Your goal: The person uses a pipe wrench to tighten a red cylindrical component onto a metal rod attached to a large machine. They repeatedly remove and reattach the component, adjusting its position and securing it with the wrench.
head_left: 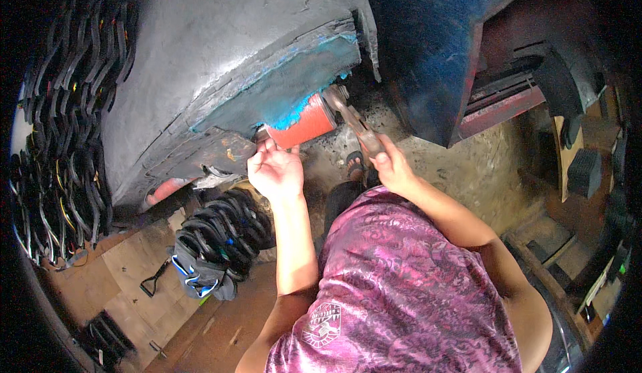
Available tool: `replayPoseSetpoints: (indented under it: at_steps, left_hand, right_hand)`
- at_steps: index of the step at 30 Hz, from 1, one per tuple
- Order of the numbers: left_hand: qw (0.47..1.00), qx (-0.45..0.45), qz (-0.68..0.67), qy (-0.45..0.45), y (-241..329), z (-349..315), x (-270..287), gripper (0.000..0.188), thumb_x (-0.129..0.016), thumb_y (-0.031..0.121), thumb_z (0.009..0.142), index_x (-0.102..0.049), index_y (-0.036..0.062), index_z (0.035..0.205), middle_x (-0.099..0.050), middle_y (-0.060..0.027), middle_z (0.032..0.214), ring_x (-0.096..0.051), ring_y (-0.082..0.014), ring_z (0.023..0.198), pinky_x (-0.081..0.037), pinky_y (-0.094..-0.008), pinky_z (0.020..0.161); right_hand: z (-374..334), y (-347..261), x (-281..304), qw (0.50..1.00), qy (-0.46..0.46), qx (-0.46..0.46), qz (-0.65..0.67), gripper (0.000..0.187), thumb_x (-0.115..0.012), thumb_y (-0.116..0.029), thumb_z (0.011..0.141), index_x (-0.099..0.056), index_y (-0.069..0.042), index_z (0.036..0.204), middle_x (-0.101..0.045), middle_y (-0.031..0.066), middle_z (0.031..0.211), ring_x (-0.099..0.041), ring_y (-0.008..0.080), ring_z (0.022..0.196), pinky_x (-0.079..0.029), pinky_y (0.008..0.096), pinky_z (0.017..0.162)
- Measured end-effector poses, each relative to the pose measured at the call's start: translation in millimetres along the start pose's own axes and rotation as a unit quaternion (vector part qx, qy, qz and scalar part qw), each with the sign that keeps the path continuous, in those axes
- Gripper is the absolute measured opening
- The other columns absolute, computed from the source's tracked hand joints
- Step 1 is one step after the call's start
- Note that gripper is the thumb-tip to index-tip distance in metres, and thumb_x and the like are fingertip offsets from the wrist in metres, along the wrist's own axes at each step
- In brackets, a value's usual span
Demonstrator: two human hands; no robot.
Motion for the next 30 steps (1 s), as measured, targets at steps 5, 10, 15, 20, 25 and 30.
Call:
replayPoseSetpoints:
  at_steps: [5,10,15,20,25,30]
  left_hand:
    - [0.999,-0.014,-0.027,-0.033,-1,4,6,0.026,-0.055,0.01,0.069,-0.054,0.0037,0.095,-0.063,-0.0112,0.109,-0.054,-0.027,0.116,-0.03,-0.0514,0.11]
    - [0.997,-0.057,-0.022,-0.053,-11,11,18,0.042,-0.055,0.009,0.07,-0.055,0.0008,0.111,-0.06,-0.0146,0.122,-0.05,-0.0296,0.123,-0.033,-0.05,0.109]
    - [0.973,0.019,-0.152,-0.171,-60,70,24,0.052,-0.048,0.04,0.092,-0.051,0.0057,0.13,-0.047,-0.0166,0.139,-0.043,-0.0339,0.129,-0.027,-0.0515,0.112]
    - [0.926,0.011,0.185,-0.33,-98,117,12,0.053,-0.041,0.049,0.095,-0.053,0.0081,0.125,-0.054,-0.0164,0.128,-0.05,-0.0343,0.119,-0.036,-0.0518,0.105]
    - [0.962,-0.043,-0.095,-0.252,-92,103,-11,0.053,-0.039,0.052,0.094,-0.054,0.0073,0.119,-0.058,-0.0115,0.124,-0.053,-0.0323,0.117,-0.035,-0.0515,0.106]
    - [0.876,0.149,-0.248,-0.385,-75,-35,29,0.047,-0.034,0.045,0.098,-0.062,0.0073,0.104,-0.065,-0.0117,0.096,-0.061,-0.0316,0.095,-0.046,-0.0454,0.087]
  right_hand:
    - [22,21,-40,0.999,0.004,0.038,0.001,0.066,-0.037,-0.058,0.096,-0.042,0.0,0.127,-0.059,0.0254,0.089,-0.058,0.0452,0.083,-0.045,0.05,0.075]
    - [22,0,-34,0.999,-0.005,0.038,-0.014,0.064,-0.034,-0.056,0.098,-0.037,0.0,0.13,-0.06,0.0252,0.092,-0.059,0.0457,0.087,-0.045,0.0505,0.078]
    - [4,-27,-35,0.996,-0.028,-0.084,0.014,0.052,-0.042,-0.038,0.1,-0.035,0.002,0.132,-0.062,0.0271,0.095,-0.062,0.0466,0.088,-0.047,0.0479,0.079]
    - [2,-29,-40,0.997,0.065,-0.004,-0.032,0.051,-0.033,-0.045,0.102,-0.045,0.002,0.12,-0.055,0.0142,0.074,-0.056,0.0289,0.066,-0.047,0.0427,0.067]
    - [17,-4,-42,0.985,0.138,0.093,-0.049,0.048,-0.047,-0.044,0.096,-0.048,-0.001,0.117,-0.063,0.0244,0.085,-0.062,0.0454,0.081,-0.048,0.05,0.072]
    - [83,51,-59,0.985,0.114,0.129,0.028,0.047,-0.065,-0.033,0.088,-0.046,-0.003,0.119,-0.066,0.0184,0.095,-0.065,0.0338,0.086,-0.05,0.0415,0.077]
Point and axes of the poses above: each hand's wrist, its own z-axis towards the middle knuckle, its own x-axis out of the back of the hand, y = z × x, the point moved 5 cm from there along z, towards the middle knuckle
